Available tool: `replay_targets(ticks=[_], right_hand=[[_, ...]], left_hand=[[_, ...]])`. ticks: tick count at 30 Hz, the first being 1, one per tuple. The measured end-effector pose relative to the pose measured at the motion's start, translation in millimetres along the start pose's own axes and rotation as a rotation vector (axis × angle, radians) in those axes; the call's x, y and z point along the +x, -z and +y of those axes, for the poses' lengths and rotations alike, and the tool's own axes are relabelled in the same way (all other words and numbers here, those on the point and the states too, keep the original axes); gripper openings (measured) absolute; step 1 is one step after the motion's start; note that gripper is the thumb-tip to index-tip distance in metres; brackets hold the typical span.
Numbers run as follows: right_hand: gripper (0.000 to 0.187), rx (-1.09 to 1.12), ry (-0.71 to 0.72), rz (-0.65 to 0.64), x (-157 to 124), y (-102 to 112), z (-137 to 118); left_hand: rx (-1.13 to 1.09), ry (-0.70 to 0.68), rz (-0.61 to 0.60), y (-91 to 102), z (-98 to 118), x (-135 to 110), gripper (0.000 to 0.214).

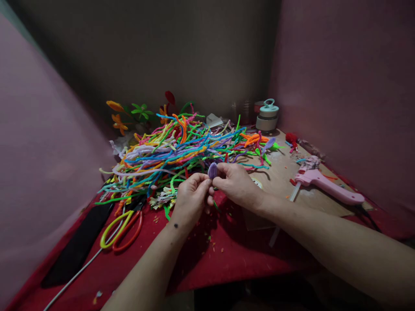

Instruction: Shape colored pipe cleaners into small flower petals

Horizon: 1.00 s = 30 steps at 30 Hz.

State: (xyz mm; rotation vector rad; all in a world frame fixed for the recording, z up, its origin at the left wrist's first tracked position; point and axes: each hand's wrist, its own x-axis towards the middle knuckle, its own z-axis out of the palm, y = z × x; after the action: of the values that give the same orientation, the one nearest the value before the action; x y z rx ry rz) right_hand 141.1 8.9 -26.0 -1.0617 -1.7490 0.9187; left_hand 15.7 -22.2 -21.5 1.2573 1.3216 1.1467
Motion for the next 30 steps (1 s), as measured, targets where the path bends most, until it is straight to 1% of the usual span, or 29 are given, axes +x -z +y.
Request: replay_targets(ticks=[3,8,11,14,16,19,21,25,30], right_hand=[[0.009,-0.001,0.0,-0.003,0.4,0.5,-0.6],[0.01,-0.016,-0.02,0.016,2.3,0.0,0.6],[0.009,-0.006,-0.006,0.012,3.2,-0.8,3.0],[0.008,0.06,0.001,0.016,3.6,-1.3,3.2],[0.008,0.18,-0.056,-0.004,3.6,-1.3,1.0],[0.009,0.419,-0.184,-0.1,2.6,-1.2,-3.8],[0.014,0.517,-0.21,-0.137,1.5,-1.3,-6.0],[0.02,0.526,-0.178,-0.112,-0.1,-1.1,-7.4],[0.016,0.496,-0.176,-0.108,0.7,-0.7,-7.0]], left_hand=[[-0.014,0.0,-0.013,0.6,-0.4,1.4,0.02],[0.098,-0.084,0.029,-0.6,-2.9,0.3,0.015],[0.127,-0.089,0.012,-1.5,-2.7,-1.1,0.012],[0.062,-0.053,-0.004,-0.7,0.0,-1.3,0.014],[-0.018,-0.042,-0.001,1.4,1.5,-0.3,0.017],[-0.131,-0.041,-0.01,5.4,1.5,2.2,0.021],[-0.169,-0.046,-0.021,7.3,0.8,3.3,0.02],[-0.183,-0.07,-0.015,8.2,1.6,2.9,0.018],[-0.193,-0.04,-0.023,9.0,5.3,1.8,0.016]])
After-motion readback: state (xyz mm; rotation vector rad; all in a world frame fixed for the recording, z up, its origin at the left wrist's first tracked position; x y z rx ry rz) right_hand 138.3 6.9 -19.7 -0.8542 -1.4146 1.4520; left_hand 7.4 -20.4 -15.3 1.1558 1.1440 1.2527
